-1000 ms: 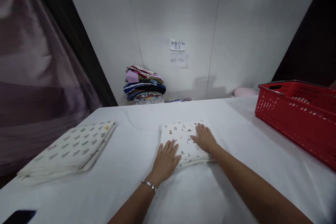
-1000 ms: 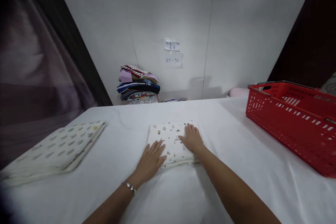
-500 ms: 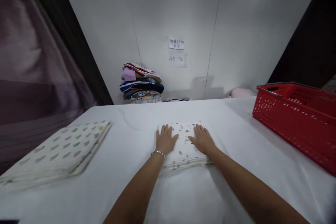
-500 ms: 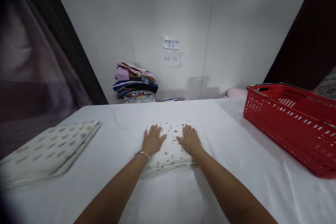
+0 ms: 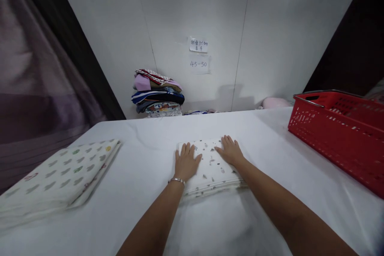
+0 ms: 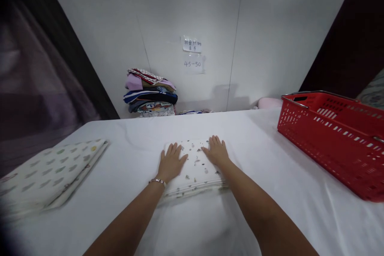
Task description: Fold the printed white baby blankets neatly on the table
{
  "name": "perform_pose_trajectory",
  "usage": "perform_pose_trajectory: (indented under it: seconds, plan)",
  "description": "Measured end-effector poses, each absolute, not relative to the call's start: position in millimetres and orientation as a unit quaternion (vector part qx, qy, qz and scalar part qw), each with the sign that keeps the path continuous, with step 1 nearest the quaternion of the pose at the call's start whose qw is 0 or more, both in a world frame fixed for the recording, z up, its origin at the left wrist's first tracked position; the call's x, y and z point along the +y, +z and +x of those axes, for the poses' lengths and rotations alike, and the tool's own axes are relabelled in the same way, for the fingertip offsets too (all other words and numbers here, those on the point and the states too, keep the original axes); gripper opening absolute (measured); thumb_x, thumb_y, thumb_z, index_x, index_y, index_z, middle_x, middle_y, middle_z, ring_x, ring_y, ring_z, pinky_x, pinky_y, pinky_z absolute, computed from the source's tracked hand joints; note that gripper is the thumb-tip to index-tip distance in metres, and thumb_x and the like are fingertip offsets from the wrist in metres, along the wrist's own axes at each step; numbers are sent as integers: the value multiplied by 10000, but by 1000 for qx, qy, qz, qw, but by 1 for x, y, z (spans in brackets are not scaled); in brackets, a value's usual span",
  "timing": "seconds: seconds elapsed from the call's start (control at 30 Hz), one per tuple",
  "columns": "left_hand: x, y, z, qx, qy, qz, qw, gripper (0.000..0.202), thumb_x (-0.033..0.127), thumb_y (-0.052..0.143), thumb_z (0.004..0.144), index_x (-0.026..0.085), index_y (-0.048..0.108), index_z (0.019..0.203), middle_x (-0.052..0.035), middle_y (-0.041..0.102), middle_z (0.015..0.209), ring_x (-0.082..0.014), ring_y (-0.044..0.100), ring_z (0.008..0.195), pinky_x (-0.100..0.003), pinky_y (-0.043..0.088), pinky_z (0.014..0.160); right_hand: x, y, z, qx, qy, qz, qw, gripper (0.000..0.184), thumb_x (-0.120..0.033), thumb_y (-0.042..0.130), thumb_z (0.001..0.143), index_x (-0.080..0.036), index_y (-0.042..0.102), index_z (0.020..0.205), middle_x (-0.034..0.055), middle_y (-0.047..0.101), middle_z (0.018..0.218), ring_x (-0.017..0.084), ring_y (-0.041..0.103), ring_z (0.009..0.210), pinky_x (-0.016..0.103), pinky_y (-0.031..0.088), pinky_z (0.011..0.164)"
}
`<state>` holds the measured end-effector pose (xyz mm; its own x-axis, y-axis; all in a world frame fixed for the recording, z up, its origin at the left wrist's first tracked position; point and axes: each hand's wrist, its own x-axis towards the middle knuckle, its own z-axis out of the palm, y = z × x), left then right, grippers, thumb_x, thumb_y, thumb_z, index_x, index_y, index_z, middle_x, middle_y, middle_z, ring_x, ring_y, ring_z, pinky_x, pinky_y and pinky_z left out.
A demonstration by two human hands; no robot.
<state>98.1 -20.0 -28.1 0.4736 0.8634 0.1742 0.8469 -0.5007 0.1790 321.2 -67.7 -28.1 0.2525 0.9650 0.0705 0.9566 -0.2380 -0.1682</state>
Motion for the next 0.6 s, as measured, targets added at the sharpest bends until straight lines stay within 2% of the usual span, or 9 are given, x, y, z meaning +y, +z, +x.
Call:
perform_pose_trajectory:
  seconds: [0.27, 0.4, 0.6]
  plan:
    - [-19, -11, 99, 510, 83, 854, 65, 627, 569, 235, 884, 210, 346, 1385, -72, 209, 1506, -269, 114, 1392, -552, 108, 1089, -68, -9, 314, -599, 67, -795, 62, 730, -583, 235, 895, -86, 251, 1428, 126, 163, 1505, 264, 91, 1385, 477, 115, 1087]
    - [-47, 0, 92, 483, 91, 869, 50, 668, 607, 227, 872, 203, 341, 1391, -80, 226, 1500, -277, 122, 1390, -553, 104, 1092, -100, -6, 305, -633, 26, -769, 81, 719, -594, 245, 894, -110, 279, 1424, 126, 172, 1503, 271, 103, 1384, 463, 102, 1093]
    - [-98, -17, 77, 399, 113, 910, 15, 601, 565, 253, 891, 217, 401, 1358, -77, 337, 1455, -265, 245, 1357, -514, 167, 1095, -149, -24, 299, -673, -16, -734, 88, 706, -585, 219, 903, -92, 342, 1394, 139, 306, 1456, 289, 207, 1356, 455, 140, 1089]
